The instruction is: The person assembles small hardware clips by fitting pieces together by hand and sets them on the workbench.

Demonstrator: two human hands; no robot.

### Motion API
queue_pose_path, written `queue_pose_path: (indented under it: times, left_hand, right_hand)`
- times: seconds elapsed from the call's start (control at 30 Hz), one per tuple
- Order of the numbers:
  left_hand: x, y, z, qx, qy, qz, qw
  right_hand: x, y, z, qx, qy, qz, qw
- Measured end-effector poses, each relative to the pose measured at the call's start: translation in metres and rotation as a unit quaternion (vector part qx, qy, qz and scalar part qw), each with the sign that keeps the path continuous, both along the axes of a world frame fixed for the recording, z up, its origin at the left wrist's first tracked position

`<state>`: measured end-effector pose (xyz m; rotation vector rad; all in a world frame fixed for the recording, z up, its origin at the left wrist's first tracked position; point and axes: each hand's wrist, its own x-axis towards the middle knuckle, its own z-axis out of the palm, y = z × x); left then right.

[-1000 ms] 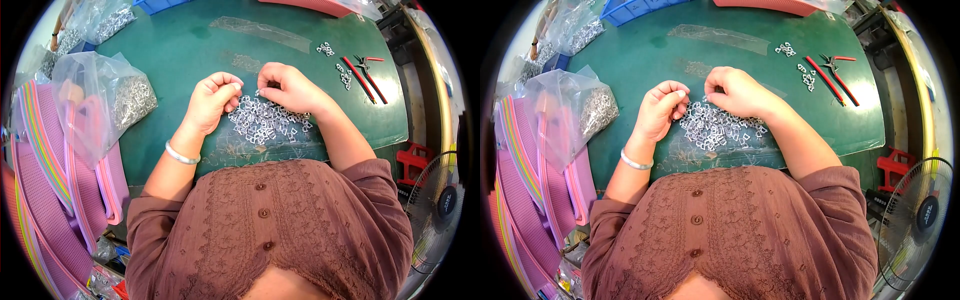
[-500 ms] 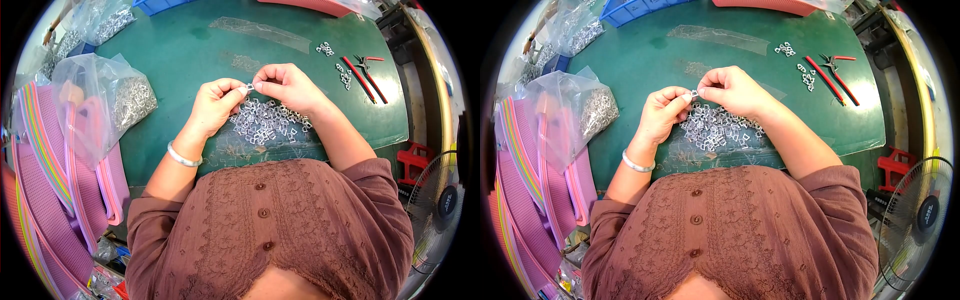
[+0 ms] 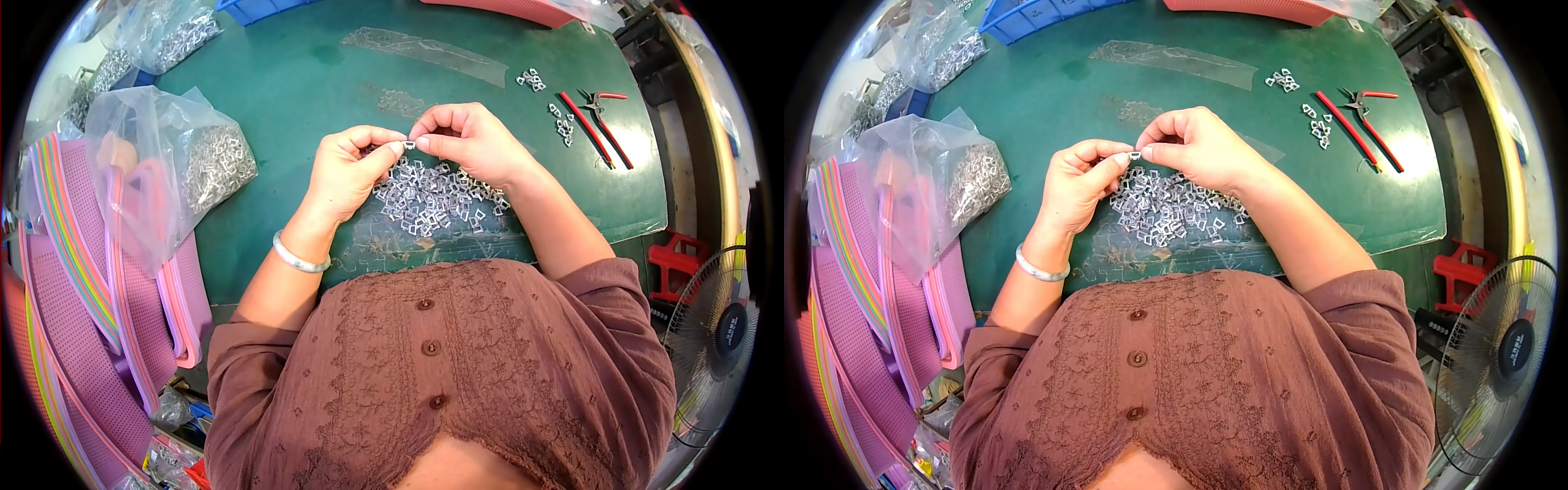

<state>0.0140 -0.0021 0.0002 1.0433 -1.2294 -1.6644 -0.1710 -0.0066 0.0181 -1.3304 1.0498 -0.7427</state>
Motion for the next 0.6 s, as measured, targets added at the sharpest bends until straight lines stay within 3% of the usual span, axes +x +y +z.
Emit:
queue_pose_path:
  times: [0.33,0.53,0.6]
  left_hand:
    - [-0.001,-0.001,-0.003,-0.024,0.018,0.003,1.000]
    - [0.005,-0.006,-0.002,0.043,0.085,-0.006,0.995]
    - [0.008,-0.010,-0.004,0.085,0.147,-0.006,0.985]
  right_hand:
    - [-0.001,0.000,-0.003,-0.010,-0.027,-0.019,0.999]
    - [-0.001,-0.002,-0.009,-0.049,0.003,-0.008,0.999]
    - [-0.002,-0.003,-0.012,-0.212,0.125,0.031,0.969]
